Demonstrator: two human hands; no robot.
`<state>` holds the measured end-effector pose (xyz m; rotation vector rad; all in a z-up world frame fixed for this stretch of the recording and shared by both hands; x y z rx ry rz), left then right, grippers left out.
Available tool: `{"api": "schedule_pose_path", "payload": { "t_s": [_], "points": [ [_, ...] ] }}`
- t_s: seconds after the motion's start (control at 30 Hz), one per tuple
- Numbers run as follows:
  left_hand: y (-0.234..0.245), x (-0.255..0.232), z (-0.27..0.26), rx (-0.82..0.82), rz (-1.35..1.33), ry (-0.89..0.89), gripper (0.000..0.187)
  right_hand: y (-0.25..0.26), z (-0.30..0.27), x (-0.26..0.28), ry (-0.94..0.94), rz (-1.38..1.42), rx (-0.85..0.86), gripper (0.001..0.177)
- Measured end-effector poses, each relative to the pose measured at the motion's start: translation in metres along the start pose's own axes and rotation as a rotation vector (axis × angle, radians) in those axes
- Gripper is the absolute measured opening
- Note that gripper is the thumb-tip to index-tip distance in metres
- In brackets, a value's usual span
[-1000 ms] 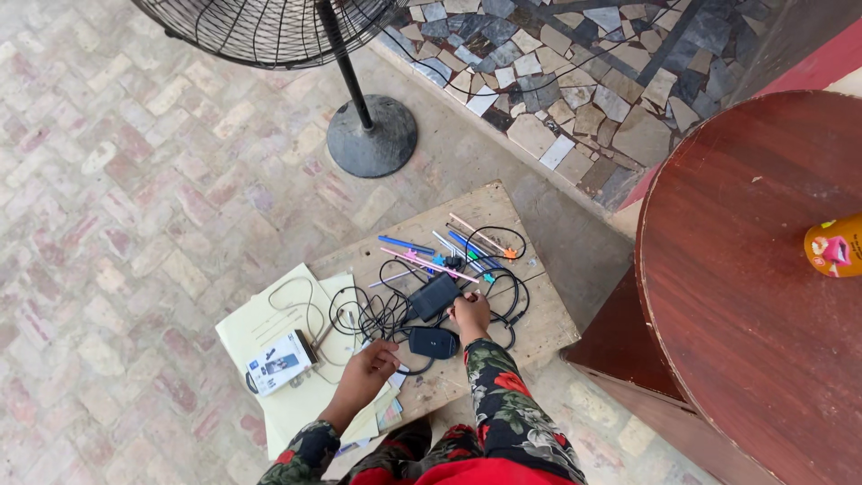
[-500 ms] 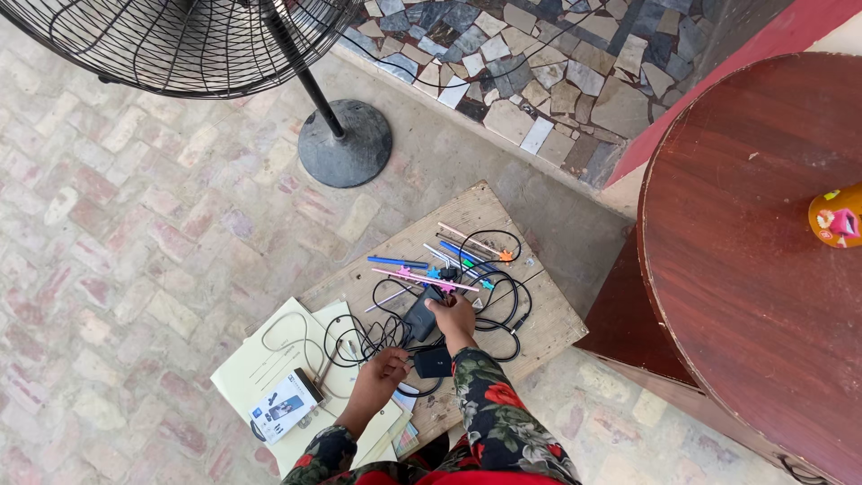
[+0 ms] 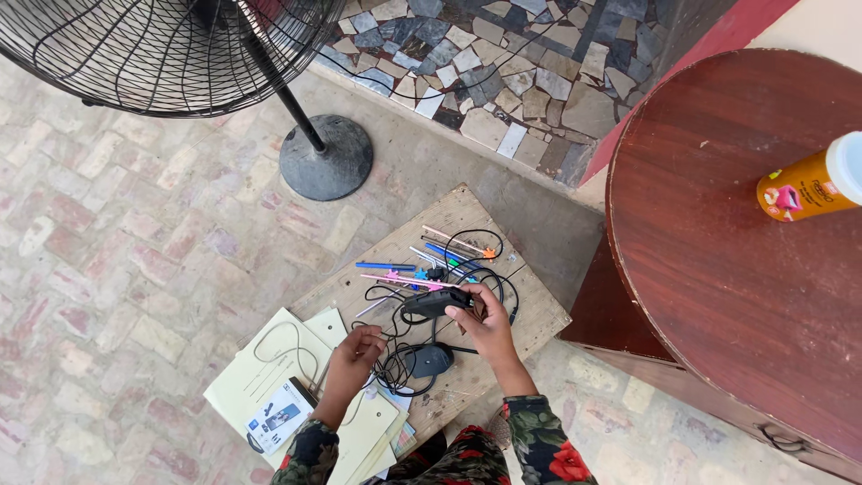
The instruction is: The person assembles a metal laptop stand from three separate pieces on a wooden table. They then wipe the stand and a laptop with a cloth, open the laptop to wipe the screen and keyboard, and place the laptop on the assembled stand.
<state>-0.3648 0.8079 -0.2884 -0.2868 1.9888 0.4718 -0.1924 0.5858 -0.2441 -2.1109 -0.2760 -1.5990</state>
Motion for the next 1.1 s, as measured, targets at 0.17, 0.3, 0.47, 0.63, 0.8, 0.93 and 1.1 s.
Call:
{"api": "schedule_pose_path", "payload": {
  "t_s": [0.17,0.3,0.47,0.63,0.8,0.93,1.1],
  "points": [
    [0.002,-0.068,-0.023,-0.173,0.257,-0.084,0.064,-0.005,-0.006,0.086,0.152,-0.025,0.008,0.032],
    [-0.004,-0.147,-0.046,-0.256,0.403,-0.423,0.110,-0.014,-0.021,0.154,0.201,0.026,-0.003,0.031],
    [-0.020,-0.216,-0.056,-0.157,0.473,-0.638,0.133,-0.027,-0.054,0.229,0.365,0.066,0.063,0.033],
    [-0.068,-0.229,-0.051,0.295,-0.207,-0.698,0.077,-0.047,-0.069,0.277,0.510,0.251,0.062,0.032],
    [-0.094,-0.211,-0.059,0.447,-0.590,-0.374,0.068,-0.041,-0.077,0.294,0.576,0.306,-0.109,0.026],
    [-0.046,-0.207,-0.065,0.031,-0.736,-0.473,0.079,-0.002,-0.097,0.308,0.679,0.317,-0.267,0.023],
    [0.004,-0.197,-0.060,-0.066,-0.347,-0.677,0.075,0.060,-0.125,0.309,0.712,0.430,-0.369,0.023]
  ]
}}
Point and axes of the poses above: each hand's wrist, its own z-axis towards the middle knuckle, its own y-axis out of the back of the hand, x = y × z, the point moved 3 cm from there along z, towards the middle knuckle, and after that the axes turned 1 degree about -y, right-handed, at the moved point
